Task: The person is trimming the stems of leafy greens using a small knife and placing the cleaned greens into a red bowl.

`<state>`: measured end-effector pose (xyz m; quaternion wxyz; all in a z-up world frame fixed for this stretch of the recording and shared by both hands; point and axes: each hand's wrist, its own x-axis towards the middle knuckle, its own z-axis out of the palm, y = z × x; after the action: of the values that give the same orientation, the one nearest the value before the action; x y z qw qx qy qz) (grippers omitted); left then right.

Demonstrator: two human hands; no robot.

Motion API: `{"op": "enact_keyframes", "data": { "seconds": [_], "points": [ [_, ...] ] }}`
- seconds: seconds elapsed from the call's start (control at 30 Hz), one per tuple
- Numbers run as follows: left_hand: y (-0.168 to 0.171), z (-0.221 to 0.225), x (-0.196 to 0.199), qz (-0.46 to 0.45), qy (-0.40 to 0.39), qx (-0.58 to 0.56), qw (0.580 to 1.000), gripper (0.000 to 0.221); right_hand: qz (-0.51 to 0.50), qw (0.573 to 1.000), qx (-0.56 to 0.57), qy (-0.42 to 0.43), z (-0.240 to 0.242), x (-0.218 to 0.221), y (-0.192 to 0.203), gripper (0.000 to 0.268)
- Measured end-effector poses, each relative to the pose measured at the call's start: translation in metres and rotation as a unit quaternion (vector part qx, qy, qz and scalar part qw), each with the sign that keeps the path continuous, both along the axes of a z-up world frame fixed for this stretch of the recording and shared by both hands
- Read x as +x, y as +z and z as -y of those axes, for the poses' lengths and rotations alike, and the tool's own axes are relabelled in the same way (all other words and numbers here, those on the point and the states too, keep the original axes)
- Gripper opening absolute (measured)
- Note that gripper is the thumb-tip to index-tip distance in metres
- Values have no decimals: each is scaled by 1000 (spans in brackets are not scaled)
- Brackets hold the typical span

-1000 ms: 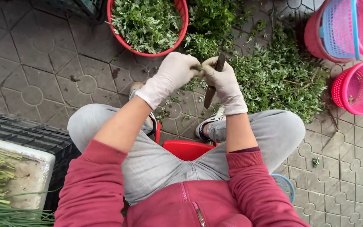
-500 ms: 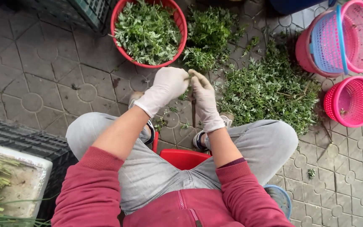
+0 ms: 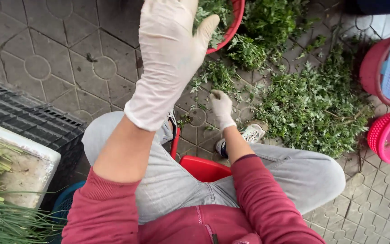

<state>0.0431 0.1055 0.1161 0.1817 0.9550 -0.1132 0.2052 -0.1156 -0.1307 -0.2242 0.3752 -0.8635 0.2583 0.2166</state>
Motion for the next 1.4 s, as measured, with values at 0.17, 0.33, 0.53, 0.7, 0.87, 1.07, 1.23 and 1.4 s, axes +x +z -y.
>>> {"op": "enact_keyframes", "data": {
  "seconds": [0.17, 0.33, 0.53, 0.7, 0.87, 1.07, 1.23, 1.4],
  "points": [
    [19, -16, -8, -35, -26, -18, 999, 50, -64, 989, -90, 100, -32, 11, -63, 34],
    [26, -36, -9, -43, -5, -70, 997, 38, -79, 976, -117, 168, -37, 30, -54, 27],
    [-6, -23, 1, -44, -86, -58, 994, 34, 30, 992, 18, 119, -16, 47, 19, 16],
    [-82, 44, -12, -237, -247, 106, 933, 11, 32, 966, 255, -25, 7, 53, 181, 7],
    [-109, 80, -29, -212, -302, 81, 926, 24, 124, 951, 267, -100, 41, 35, 229, 12],
    [-93, 68, -25, -351, -225, -75, 906, 18, 145, 876, 420, -188, 29, 17, 269, 83],
    [-97, 79, -32, -440, -204, -129, 865, 22, 193, 822, 510, -162, 27, 9, 227, 60],
    [-65, 98, -66, -480, -292, -112, 820, 29, 219, 853, 366, -300, 30, 21, 225, 32]
  ]
}}
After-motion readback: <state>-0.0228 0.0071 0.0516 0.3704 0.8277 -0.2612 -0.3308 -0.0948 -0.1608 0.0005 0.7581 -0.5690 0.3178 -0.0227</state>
